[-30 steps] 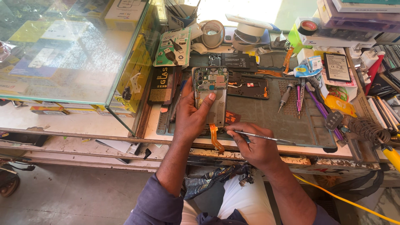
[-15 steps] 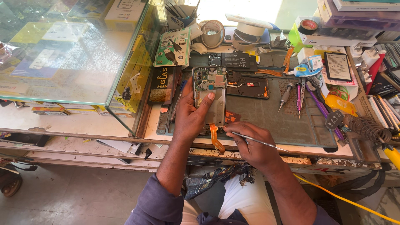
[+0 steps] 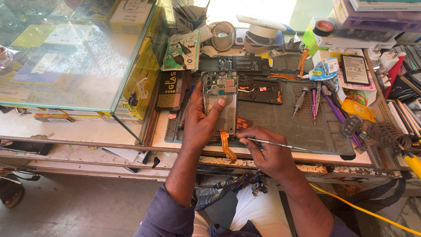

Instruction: The person disassembles a smartphone, removes the back cover, and detaches internal components using a metal spudger and tweezers. They then clean the back cover with a brush and wipe it with a cloth.

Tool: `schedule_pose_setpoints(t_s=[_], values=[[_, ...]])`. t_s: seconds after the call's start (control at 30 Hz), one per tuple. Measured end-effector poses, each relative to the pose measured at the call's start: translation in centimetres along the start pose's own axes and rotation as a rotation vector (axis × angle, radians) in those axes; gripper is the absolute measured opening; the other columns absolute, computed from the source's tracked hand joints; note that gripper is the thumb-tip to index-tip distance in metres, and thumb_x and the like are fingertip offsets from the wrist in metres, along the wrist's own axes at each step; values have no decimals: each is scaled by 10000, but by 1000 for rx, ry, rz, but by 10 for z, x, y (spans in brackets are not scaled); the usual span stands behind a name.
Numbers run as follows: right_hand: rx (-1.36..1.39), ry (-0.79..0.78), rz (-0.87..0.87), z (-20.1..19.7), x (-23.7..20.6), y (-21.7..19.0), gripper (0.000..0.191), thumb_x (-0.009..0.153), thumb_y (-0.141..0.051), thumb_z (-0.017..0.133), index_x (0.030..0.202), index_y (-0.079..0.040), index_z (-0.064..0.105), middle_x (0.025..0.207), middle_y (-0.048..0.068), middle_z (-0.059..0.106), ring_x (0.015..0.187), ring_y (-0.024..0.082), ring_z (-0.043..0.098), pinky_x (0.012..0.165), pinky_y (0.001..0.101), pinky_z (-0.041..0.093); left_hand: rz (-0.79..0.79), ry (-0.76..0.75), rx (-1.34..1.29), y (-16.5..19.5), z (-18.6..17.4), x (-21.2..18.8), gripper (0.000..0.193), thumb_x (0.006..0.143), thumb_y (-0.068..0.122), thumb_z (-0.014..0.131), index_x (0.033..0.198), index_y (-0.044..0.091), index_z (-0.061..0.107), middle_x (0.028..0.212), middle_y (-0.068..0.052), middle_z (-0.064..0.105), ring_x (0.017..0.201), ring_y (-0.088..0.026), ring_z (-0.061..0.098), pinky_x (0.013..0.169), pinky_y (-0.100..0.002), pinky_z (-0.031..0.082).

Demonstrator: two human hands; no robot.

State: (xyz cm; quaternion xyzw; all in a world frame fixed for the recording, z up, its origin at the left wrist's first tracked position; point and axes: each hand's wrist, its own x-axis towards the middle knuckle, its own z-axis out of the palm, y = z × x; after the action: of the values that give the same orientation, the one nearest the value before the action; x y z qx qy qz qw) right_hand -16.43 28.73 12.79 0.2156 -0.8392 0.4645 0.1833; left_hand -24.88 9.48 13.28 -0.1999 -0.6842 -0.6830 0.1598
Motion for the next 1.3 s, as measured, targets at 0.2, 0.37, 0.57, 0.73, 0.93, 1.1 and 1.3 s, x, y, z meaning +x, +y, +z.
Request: schedule_pose_setpoints(t_s=[0.2,0.37,0.57,0.73,0.93,1.1,1.3], values=[[-13,-2,-7,1,0,1,152,934,-52,711,1086,-51,709,1027,109,774,940,198,780,766,303,611,-38,-4,2,1,1,0,273,988,174,686,1193,-3,720,1521,-149,529,1326,-244,596,1089,-359,479],[-28,1,8,1,0,0,150,936,-66,714,1086,-59,714,1009,103,776,893,185,782,723,300,609,-22,-6,13,0,1,1,268,996,172,687,1190,-9,725,1531,-158,508,1353,-253,570,1098,-373,472],[-44,6,15,1,0,-2,162,928,-65,718,1089,-59,714,991,106,775,857,182,783,704,298,603,-30,-8,-4,-1,1,2,288,993,182,688,1197,-19,714,1547,-158,487,1371,-253,555,1104,-377,469],[-86,38,45,3,0,-5,146,930,-94,728,1070,-56,723,959,119,775,831,206,789,684,312,599,-15,-10,-17,1,1,1,288,998,174,684,1203,-27,710,1544,-158,496,1369,-247,554,1107,-368,464],[-112,36,52,3,4,-9,144,933,-111,713,1064,-52,721,960,128,772,849,251,789,702,334,591,-20,-21,-20,2,1,2,278,1002,168,679,1204,-21,711,1500,-145,526,1334,-226,572,1094,-346,470],[-202,-31,21,-1,11,-16,125,917,-84,702,1035,-46,722,950,130,768,868,311,759,736,377,573,-33,-33,-52,1,1,2,273,1005,162,676,1203,-22,714,1463,-137,557,1294,-210,590,1087,-335,475],[-260,-110,-111,-6,19,-25,128,908,-43,690,1035,-43,711,1004,131,754,872,340,739,740,398,582,-9,-16,-53,0,1,2,262,1003,160,672,1176,-31,720,1501,-122,521,1297,-193,571,1063,-322,468]])
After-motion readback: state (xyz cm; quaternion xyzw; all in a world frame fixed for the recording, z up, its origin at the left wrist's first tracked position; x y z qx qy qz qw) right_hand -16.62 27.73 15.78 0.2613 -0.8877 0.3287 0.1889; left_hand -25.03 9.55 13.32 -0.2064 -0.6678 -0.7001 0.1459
